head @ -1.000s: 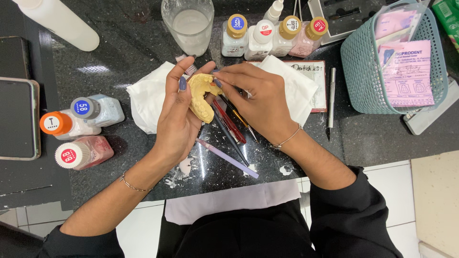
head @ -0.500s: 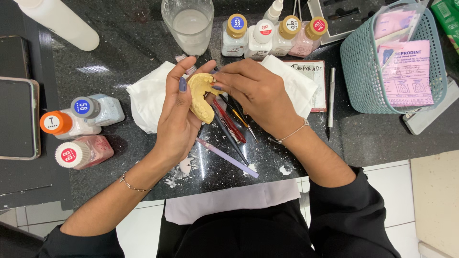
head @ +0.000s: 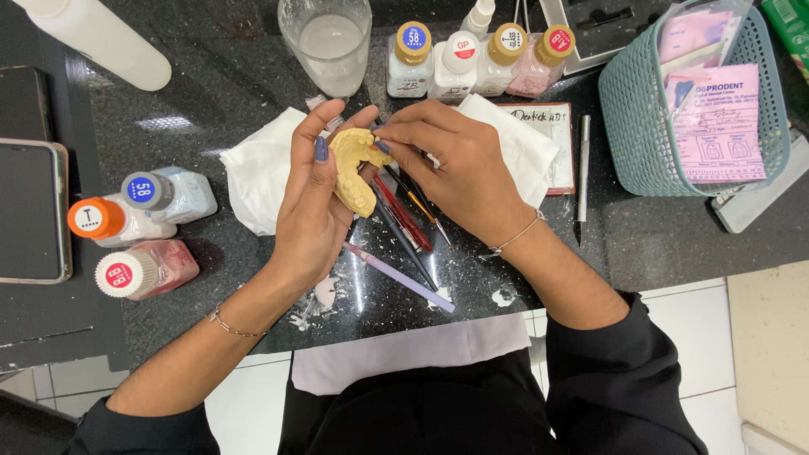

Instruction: The person holds a yellow dental stone model of a dental arch and uses a fine brush to apply material onto the teeth on the model. They set the brush down, pick up a small hand tool to work on the model, then use tweezers to place and press a small tooth component onto the model and check its fit by hand.

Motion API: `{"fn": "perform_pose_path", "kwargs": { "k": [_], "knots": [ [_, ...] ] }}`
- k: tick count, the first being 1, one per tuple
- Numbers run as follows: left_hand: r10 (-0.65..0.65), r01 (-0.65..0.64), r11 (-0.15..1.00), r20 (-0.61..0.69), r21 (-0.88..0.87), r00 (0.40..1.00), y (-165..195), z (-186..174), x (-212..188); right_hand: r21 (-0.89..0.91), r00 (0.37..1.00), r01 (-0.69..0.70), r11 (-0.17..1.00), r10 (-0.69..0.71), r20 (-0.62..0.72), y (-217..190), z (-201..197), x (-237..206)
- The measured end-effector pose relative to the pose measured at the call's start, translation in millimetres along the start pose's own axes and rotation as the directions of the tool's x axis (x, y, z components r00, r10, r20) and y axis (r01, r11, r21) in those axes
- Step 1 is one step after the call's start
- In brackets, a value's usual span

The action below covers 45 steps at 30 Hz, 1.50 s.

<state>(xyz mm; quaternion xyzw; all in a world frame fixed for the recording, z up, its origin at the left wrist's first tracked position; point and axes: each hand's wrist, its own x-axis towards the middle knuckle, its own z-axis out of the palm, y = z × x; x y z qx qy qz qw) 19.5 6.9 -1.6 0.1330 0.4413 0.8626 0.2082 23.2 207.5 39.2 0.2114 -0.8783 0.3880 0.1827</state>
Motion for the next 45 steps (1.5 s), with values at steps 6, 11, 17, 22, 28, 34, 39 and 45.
{"fn": "perform_pose_path", "kwargs": {
  "k": [6,11,17,22,28,34,39,45],
  "knots": [
    [0.031,-0.031,0.999,-0.003,0.026,1.000,-4,0,0,-0.094,0.994,0.097,0.991,-0.091,0.066,-4,-5,0],
    [0.020,-0.019,0.998,-0.012,0.067,1.000,-5,1,-1,-0.185,0.978,0.175,0.967,-0.149,0.145,-4,-10,0],
    [0.041,-0.039,0.997,-0.026,0.060,0.999,-5,1,-1,-0.117,0.981,0.139,0.983,-0.120,0.152,-7,-3,-3],
    [0.049,-0.048,0.998,-0.027,0.044,0.998,-3,-3,0,0.021,0.991,0.061,0.998,-0.064,0.120,-7,3,-5],
    [0.010,-0.011,1.000,-0.035,-0.012,0.999,-4,2,0,0.022,0.999,-0.038,0.999,0.038,-0.006,-5,7,-3],
    [0.024,-0.016,0.997,-0.108,0.072,0.994,2,-1,5,0.099,0.998,-0.062,0.993,0.065,-0.026,0,4,0],
    [-0.053,0.045,0.997,-0.140,-0.059,0.989,0,-4,8,0.102,0.996,-0.071,0.992,0.076,-0.045,-2,11,1],
    [0.059,-0.054,0.998,-0.184,0.030,0.981,-13,-11,13,0.132,0.977,-0.176,0.975,0.158,0.140,-12,-7,0]
  ]
}}
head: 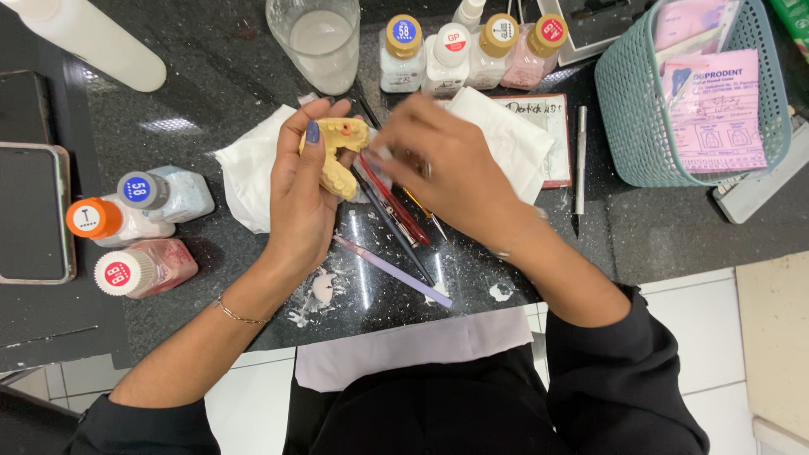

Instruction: The person holds a yellow dental stone model of a dental arch and uses a fine brush to apply material onto the teeth on the model. They set the brush down, pick up a small hand tool to work on the model, then use tweezers to place and press a small tooth component onto the model and check its fit by hand.

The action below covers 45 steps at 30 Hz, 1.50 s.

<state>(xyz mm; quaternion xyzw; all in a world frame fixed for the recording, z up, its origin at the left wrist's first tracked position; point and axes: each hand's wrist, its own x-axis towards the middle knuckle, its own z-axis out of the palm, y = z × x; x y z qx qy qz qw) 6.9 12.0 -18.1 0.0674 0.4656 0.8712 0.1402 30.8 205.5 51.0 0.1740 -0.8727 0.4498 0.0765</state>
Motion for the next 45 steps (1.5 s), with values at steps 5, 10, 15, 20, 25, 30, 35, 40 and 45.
{"fn": "perform_pose_path", "kwargs": {
  "k": [5,10,15,20,25,30,35,40,45],
  "knots": [
    [0.000,0.000,1.000,-0.001,-0.019,1.000,-1,-5,1,-0.066,0.908,0.095,0.993,-0.059,0.415,5,-10,-1],
    [-0.039,0.038,0.998,-0.006,-0.044,0.999,9,-2,0,-0.152,0.924,0.143,0.978,-0.077,0.375,9,1,-9],
    [-0.069,0.070,0.997,0.026,-0.037,0.997,17,3,-2,-0.259,0.932,0.240,0.936,-0.148,0.331,4,9,-11],
    [-0.079,0.080,0.995,0.033,-0.059,0.996,19,5,-4,-0.098,0.961,0.134,0.986,-0.105,0.257,2,-5,-4],
    [-0.055,0.059,0.997,0.078,-0.052,0.995,18,7,-8,0.128,0.980,-0.114,0.985,0.091,0.174,9,-21,-1],
    [-0.088,0.090,0.996,0.064,-0.021,0.994,18,8,-11,0.519,0.988,-0.152,0.841,0.107,0.115,25,-18,6],
    [-0.072,0.074,0.997,0.084,-0.020,0.994,16,11,-12,0.548,0.973,-0.230,0.804,0.172,0.156,31,-17,4],
    [-0.075,0.079,0.996,0.097,-0.033,0.992,13,13,-13,0.517,0.977,-0.210,0.830,0.160,0.140,32,-16,4],
    [-0.075,0.079,0.996,0.097,-0.044,0.992,11,12,-13,0.544,0.982,-0.191,0.817,0.151,0.118,33,-14,5]
  ]
}}
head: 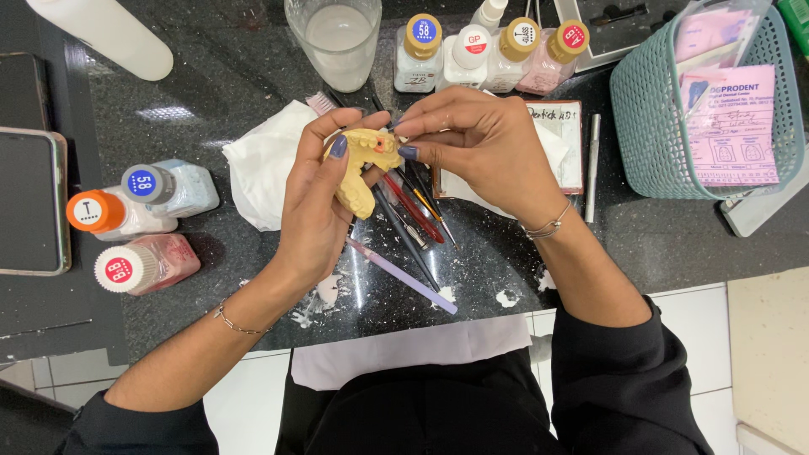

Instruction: The person holds a yellow dental stone model of a dental arch and uses a fine brush to apply material onto the teeth on the model. They set the brush down, pick up a small hand tool to work on the model, then use tweezers to place and press a small tooth component onto the model and check its fit by hand.

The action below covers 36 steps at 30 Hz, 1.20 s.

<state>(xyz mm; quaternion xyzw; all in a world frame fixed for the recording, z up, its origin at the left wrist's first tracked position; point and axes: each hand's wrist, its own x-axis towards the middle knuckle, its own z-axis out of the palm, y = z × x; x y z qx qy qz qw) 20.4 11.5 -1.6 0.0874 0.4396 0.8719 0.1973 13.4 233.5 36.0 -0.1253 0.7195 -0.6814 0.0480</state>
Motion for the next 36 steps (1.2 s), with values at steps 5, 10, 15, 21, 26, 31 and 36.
{"fn": "perform_pose_path", "kwargs": {
  "k": [5,10,15,21,26,31,36],
  "knots": [
    [-0.011,0.011,1.000,-0.021,0.000,1.000,-1,-1,1,-0.101,1.000,-0.004,0.995,0.004,0.005,-2,0,0],
    [-0.025,0.025,1.000,-0.027,0.007,0.999,0,0,0,-0.166,0.999,0.019,0.986,-0.023,-0.024,-4,5,-2],
    [-0.023,0.024,0.999,-0.027,0.022,0.999,-1,1,-1,-0.331,0.982,0.177,0.927,-0.191,-0.009,-4,9,-4],
    [0.014,-0.015,1.000,0.034,0.012,0.999,-3,2,-4,-0.285,0.979,0.100,0.953,-0.145,-0.141,3,21,-2],
    [0.024,-0.025,1.000,0.058,0.008,0.998,-5,3,-5,-0.326,0.973,0.063,0.943,-0.131,-0.191,3,27,-4],
    [0.030,-0.031,0.999,0.064,0.011,0.997,-6,2,-6,-0.369,0.968,0.060,0.928,-0.144,-0.206,-1,27,-4],
    [0.039,-0.041,0.999,0.062,0.033,0.997,-8,4,-6,-0.442,0.960,0.112,0.890,-0.211,-0.182,-5,29,-6]
  ]
}}
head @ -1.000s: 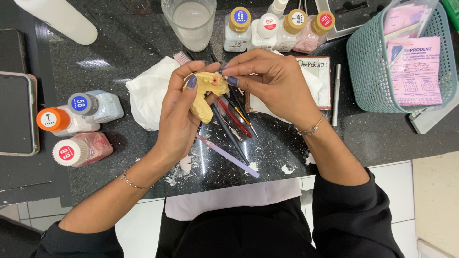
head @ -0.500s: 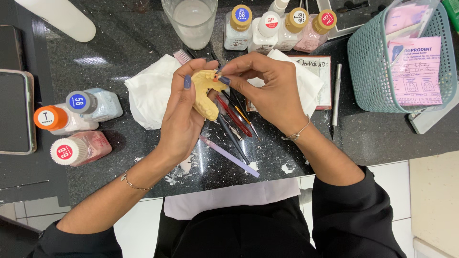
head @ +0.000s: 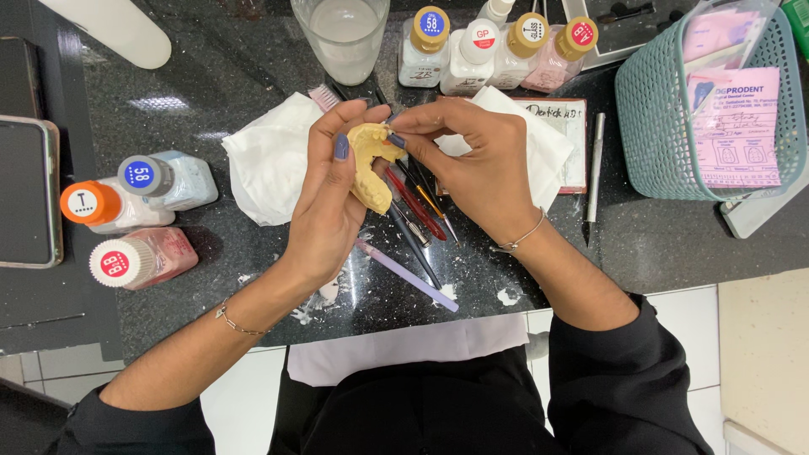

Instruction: The person holds a yellow dental stone model of a dental arch and uses a fine brush to apply material onto the teeth on the model. They set the brush down, pick up a small hand tool to work on the model, then use tweezers to place and press a small tooth component onto the model and check its fit by hand.

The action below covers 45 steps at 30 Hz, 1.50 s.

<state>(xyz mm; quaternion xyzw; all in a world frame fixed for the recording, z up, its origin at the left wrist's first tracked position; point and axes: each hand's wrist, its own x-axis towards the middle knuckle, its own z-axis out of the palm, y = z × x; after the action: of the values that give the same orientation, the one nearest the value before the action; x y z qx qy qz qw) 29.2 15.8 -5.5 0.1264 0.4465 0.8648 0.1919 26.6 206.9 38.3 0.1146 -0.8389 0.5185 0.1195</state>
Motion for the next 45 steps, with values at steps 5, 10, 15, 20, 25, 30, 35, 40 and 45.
{"fn": "perform_pose_path", "kwargs": {
  "k": [5,10,15,20,25,30,35,40,45],
  "knots": [
    [-0.016,0.016,1.000,-0.003,0.013,1.000,0,1,0,-0.149,0.993,0.111,0.983,-0.116,-0.028,-2,2,-2],
    [-0.038,0.037,0.999,-0.020,-0.039,0.999,2,2,-1,-0.313,0.965,0.251,0.916,-0.263,0.003,-5,7,-5],
    [-0.079,0.071,0.981,-0.038,-0.182,0.996,6,0,-1,-0.429,0.924,0.380,0.820,-0.362,0.127,-9,6,-8],
    [-0.072,0.053,0.979,-0.094,-0.195,0.993,9,-1,1,-0.481,0.904,0.426,0.767,-0.378,0.199,-14,6,-10],
    [-0.078,0.055,0.978,-0.109,-0.199,0.991,10,-1,3,-0.498,0.921,0.390,0.774,-0.338,0.195,-16,9,-15],
    [-0.066,0.045,0.980,-0.102,-0.191,0.993,9,-3,4,-0.528,0.927,0.375,0.762,-0.324,0.190,-20,16,-21],
    [-0.052,0.042,0.995,-0.102,-0.096,0.993,6,-5,4,-0.712,0.879,0.465,0.526,-0.371,0.299,-20,25,-23],
    [-0.053,0.042,0.994,-0.109,-0.102,0.993,6,-6,5,-0.362,0.962,0.270,0.892,-0.237,0.134,-14,9,-20],
    [-0.052,0.043,0.994,-0.091,-0.100,0.994,9,-6,6,-0.361,0.961,0.270,0.892,-0.271,0.051,-13,3,-20]
  ]
}}
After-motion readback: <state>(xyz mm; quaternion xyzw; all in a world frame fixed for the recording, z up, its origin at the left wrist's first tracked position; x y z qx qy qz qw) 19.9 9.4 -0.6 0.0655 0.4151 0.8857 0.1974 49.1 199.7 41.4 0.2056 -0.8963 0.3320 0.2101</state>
